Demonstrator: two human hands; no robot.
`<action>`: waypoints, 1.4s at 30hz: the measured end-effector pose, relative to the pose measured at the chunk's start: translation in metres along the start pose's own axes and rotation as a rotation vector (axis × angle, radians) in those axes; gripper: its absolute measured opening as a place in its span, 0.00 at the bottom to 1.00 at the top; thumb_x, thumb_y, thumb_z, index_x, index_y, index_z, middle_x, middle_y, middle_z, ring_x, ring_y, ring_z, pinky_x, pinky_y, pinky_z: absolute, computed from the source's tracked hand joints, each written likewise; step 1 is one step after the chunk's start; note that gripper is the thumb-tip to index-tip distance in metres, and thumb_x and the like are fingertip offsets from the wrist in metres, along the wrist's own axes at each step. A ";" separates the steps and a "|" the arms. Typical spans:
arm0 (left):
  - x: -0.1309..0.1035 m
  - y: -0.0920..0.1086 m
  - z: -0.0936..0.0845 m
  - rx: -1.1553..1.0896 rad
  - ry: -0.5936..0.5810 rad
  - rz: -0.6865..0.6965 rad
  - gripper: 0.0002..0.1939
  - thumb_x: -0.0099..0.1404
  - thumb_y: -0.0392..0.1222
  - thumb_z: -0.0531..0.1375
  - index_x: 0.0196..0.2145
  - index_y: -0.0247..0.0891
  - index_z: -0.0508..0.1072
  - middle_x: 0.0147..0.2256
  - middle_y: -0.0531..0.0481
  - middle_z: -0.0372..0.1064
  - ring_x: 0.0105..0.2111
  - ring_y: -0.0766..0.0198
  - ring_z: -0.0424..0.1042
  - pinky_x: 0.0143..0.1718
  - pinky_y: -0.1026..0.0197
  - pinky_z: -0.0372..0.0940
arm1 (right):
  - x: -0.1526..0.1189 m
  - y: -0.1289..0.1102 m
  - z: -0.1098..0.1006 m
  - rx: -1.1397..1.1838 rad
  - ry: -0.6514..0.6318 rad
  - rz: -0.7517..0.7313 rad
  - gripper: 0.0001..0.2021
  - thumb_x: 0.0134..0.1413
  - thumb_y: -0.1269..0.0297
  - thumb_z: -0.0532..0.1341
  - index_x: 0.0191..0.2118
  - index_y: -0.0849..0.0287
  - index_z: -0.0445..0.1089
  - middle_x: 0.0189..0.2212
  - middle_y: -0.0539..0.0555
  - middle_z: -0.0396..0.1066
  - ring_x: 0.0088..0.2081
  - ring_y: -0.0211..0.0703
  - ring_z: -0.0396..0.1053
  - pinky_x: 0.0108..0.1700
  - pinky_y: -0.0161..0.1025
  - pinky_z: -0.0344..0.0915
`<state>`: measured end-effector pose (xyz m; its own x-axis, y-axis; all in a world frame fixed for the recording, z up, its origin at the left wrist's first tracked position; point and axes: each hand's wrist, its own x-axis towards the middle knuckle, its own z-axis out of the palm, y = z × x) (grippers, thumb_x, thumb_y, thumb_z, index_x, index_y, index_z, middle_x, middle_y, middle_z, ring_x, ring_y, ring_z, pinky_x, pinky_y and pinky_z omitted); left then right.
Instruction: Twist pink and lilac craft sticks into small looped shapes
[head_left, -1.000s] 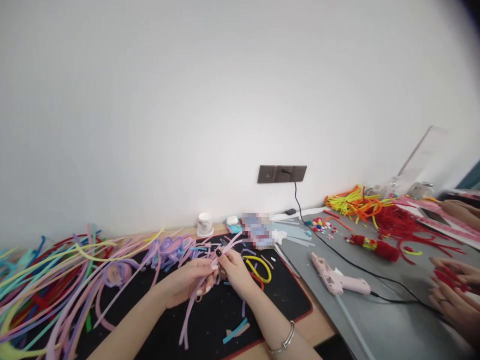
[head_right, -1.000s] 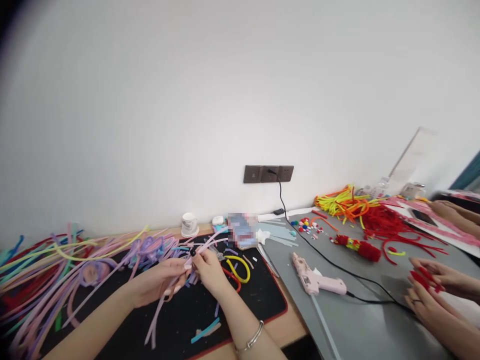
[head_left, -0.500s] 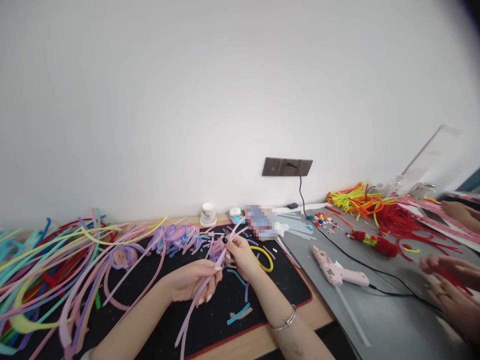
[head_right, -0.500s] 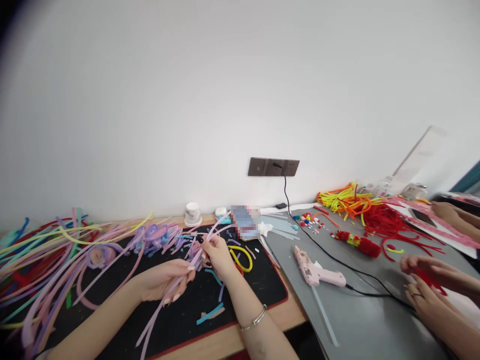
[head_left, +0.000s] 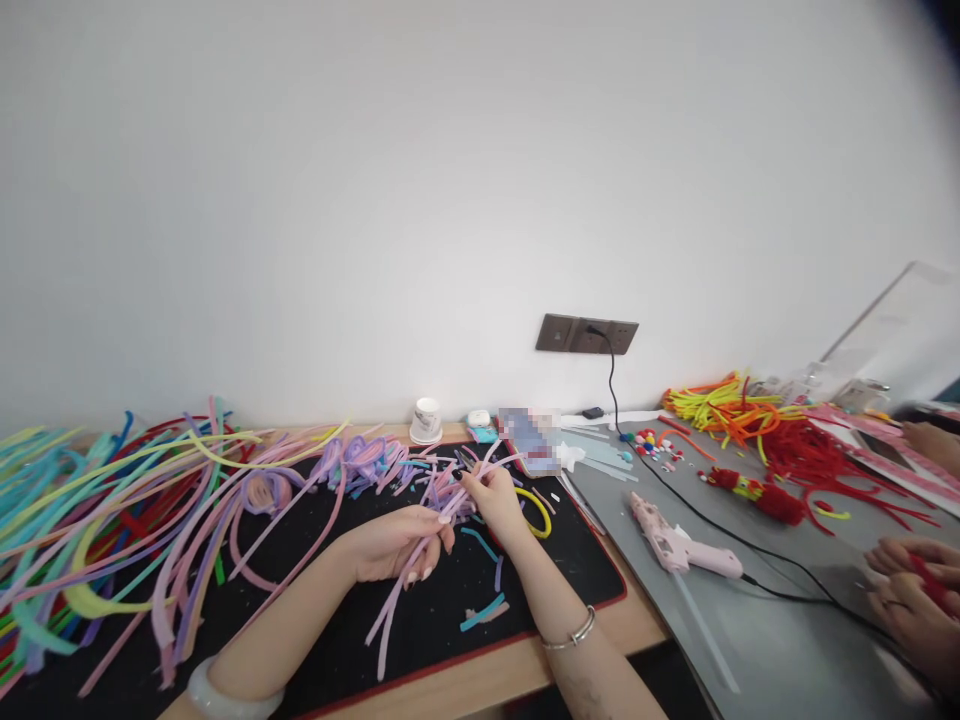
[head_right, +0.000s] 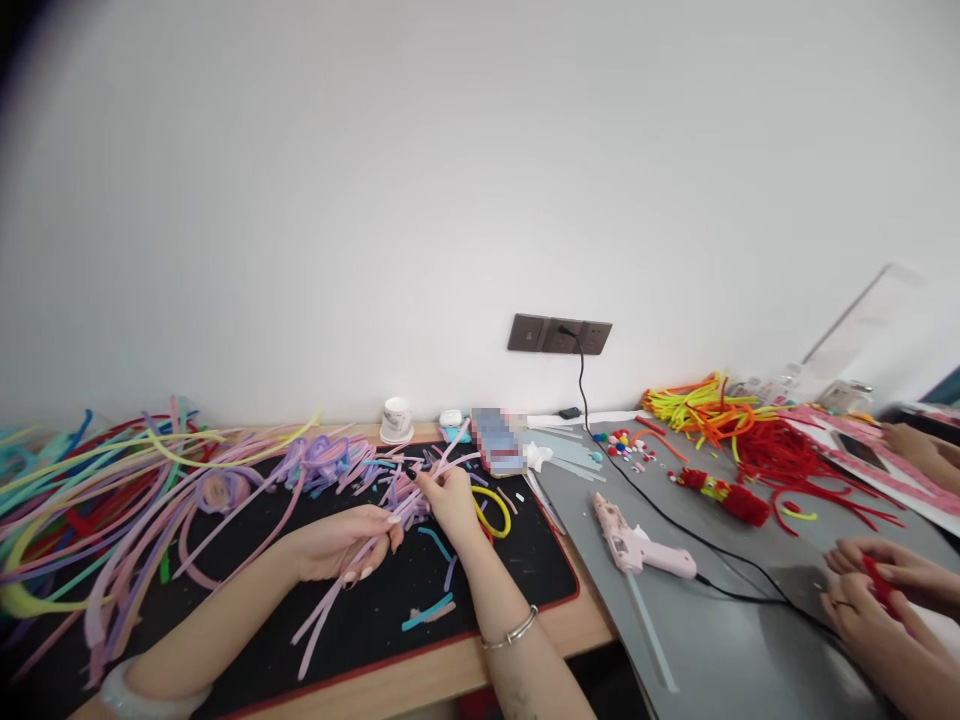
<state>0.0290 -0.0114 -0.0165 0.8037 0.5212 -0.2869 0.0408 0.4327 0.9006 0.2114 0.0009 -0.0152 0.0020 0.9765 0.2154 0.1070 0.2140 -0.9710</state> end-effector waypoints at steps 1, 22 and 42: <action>0.000 0.000 0.001 0.020 -0.003 -0.001 0.18 0.61 0.54 0.58 0.30 0.34 0.71 0.15 0.52 0.66 0.10 0.72 0.56 0.13 0.69 0.57 | 0.001 0.000 -0.001 -0.059 0.021 -0.031 0.20 0.45 0.52 0.64 0.18 0.59 0.57 0.11 0.44 0.55 0.16 0.30 0.50 0.19 0.31 0.47; -0.001 0.001 0.005 0.025 0.083 0.047 0.17 0.60 0.53 0.59 0.30 0.34 0.69 0.14 0.56 0.63 0.10 0.75 0.51 0.13 0.70 0.52 | 0.002 -0.007 -0.003 0.299 -0.002 0.095 0.11 0.44 0.60 0.63 0.32 0.58 0.62 0.14 0.40 0.58 0.14 0.30 0.54 0.18 0.29 0.54; -0.001 0.004 0.009 0.052 0.187 0.077 0.18 0.59 0.55 0.60 0.30 0.33 0.71 0.14 0.58 0.61 0.10 0.76 0.50 0.13 0.70 0.50 | 0.008 -0.003 -0.016 0.366 0.236 0.076 0.13 0.44 0.57 0.64 0.30 0.60 0.63 0.14 0.43 0.61 0.14 0.29 0.49 0.15 0.30 0.47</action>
<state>0.0332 -0.0168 -0.0102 0.6816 0.6808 -0.2682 0.0181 0.3507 0.9363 0.2273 0.0080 -0.0091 0.2279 0.9665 0.1182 -0.2610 0.1775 -0.9489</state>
